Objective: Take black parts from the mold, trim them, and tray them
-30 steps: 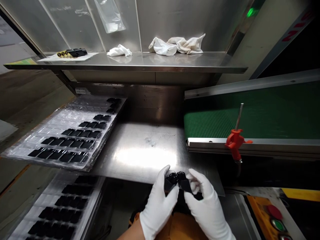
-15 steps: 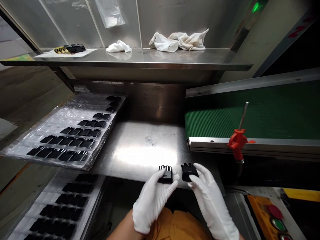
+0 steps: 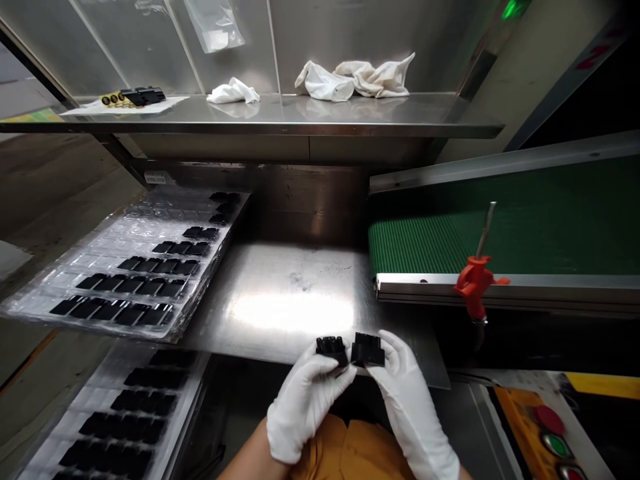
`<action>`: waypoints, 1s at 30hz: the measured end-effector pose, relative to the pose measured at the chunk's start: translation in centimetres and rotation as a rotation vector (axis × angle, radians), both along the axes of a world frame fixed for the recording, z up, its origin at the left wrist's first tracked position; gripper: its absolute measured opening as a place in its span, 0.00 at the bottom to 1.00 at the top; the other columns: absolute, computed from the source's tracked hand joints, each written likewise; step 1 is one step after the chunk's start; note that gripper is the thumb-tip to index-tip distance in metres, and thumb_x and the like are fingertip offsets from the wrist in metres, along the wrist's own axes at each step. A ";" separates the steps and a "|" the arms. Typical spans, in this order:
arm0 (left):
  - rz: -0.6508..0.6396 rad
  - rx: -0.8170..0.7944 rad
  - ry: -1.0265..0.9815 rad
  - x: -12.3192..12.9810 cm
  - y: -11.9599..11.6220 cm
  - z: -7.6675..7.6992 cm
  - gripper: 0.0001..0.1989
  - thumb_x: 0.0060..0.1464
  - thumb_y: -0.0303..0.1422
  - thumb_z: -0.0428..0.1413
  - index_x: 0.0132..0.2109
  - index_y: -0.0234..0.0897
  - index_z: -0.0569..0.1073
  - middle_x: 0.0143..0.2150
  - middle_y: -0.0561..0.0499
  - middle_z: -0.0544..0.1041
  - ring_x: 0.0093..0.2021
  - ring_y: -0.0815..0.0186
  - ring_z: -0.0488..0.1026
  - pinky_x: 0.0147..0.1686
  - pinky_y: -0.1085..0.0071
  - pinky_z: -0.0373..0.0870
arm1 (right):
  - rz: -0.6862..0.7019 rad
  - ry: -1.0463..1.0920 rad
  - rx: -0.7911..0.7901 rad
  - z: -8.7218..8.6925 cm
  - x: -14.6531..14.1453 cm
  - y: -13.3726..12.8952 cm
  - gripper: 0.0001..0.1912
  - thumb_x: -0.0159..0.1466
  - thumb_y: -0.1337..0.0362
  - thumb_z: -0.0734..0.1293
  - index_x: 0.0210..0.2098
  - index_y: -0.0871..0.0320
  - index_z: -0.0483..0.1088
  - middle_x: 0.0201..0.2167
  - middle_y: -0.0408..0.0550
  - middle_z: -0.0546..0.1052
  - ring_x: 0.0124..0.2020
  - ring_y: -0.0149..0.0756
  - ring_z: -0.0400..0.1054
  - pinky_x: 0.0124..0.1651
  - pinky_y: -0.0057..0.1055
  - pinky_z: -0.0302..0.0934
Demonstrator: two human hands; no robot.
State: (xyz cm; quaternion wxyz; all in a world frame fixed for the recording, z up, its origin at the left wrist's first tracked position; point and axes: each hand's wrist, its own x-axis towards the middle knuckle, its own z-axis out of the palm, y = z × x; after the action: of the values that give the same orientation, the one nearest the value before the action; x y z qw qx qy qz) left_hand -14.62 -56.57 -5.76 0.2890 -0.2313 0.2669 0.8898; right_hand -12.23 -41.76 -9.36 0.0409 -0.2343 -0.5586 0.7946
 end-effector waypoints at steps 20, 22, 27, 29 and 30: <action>-0.197 -0.358 0.509 0.0 -2.0 -1.0 0.18 0.41 0.29 0.68 0.41 0.35 0.75 0.43 0.46 0.77 0.46 0.57 0.74 0.51 0.62 0.67 | 0.101 0.045 0.105 -1.0 0.0 0.9 0.21 0.49 0.64 0.72 0.44 0.55 0.71 0.40 0.50 0.79 0.42 0.42 0.74 0.47 0.41 0.70; -0.179 -0.295 0.372 0.1 -2.0 -1.5 0.16 0.45 0.29 0.67 0.43 0.35 0.75 0.47 0.44 0.77 0.51 0.55 0.74 0.55 0.59 0.67 | 0.123 -0.007 0.084 -2.8 -1.2 1.4 0.22 0.48 0.65 0.72 0.44 0.56 0.71 0.41 0.50 0.79 0.45 0.43 0.74 0.49 0.41 0.69; -0.080 -0.199 0.145 1.2 -2.6 -3.5 0.14 0.52 0.25 0.61 0.47 0.34 0.76 0.53 0.43 0.76 0.58 0.53 0.71 0.61 0.57 0.65 | 0.040 -0.062 0.269 -8.3 -4.2 3.0 0.20 0.47 0.62 0.70 0.40 0.58 0.70 0.38 0.50 0.79 0.42 0.42 0.74 0.49 0.39 0.68; -0.061 -0.202 0.133 1.7 -2.7 -4.1 0.14 0.51 0.23 0.61 0.47 0.33 0.76 0.53 0.42 0.76 0.58 0.53 0.71 0.62 0.57 0.65 | -0.001 -0.077 0.369 -9.7 -5.1 3.4 0.17 0.49 0.60 0.69 0.38 0.58 0.70 0.37 0.50 0.79 0.41 0.41 0.74 0.48 0.37 0.67; -0.058 -0.204 0.132 1.9 -2.8 -4.3 0.14 0.51 0.23 0.61 0.46 0.32 0.77 0.52 0.41 0.77 0.58 0.53 0.71 0.62 0.58 0.65 | -0.009 -0.088 0.401 -10.2 -5.5 3.6 0.16 0.49 0.60 0.69 0.37 0.58 0.70 0.36 0.50 0.79 0.41 0.41 0.74 0.47 0.37 0.67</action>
State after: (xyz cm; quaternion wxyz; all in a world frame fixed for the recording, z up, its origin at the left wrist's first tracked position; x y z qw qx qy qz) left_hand -12.73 -59.36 -10.07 0.2714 -0.1927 0.3807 0.8627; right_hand -17.72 -38.21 -19.59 0.0657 -0.2585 -0.7058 0.6562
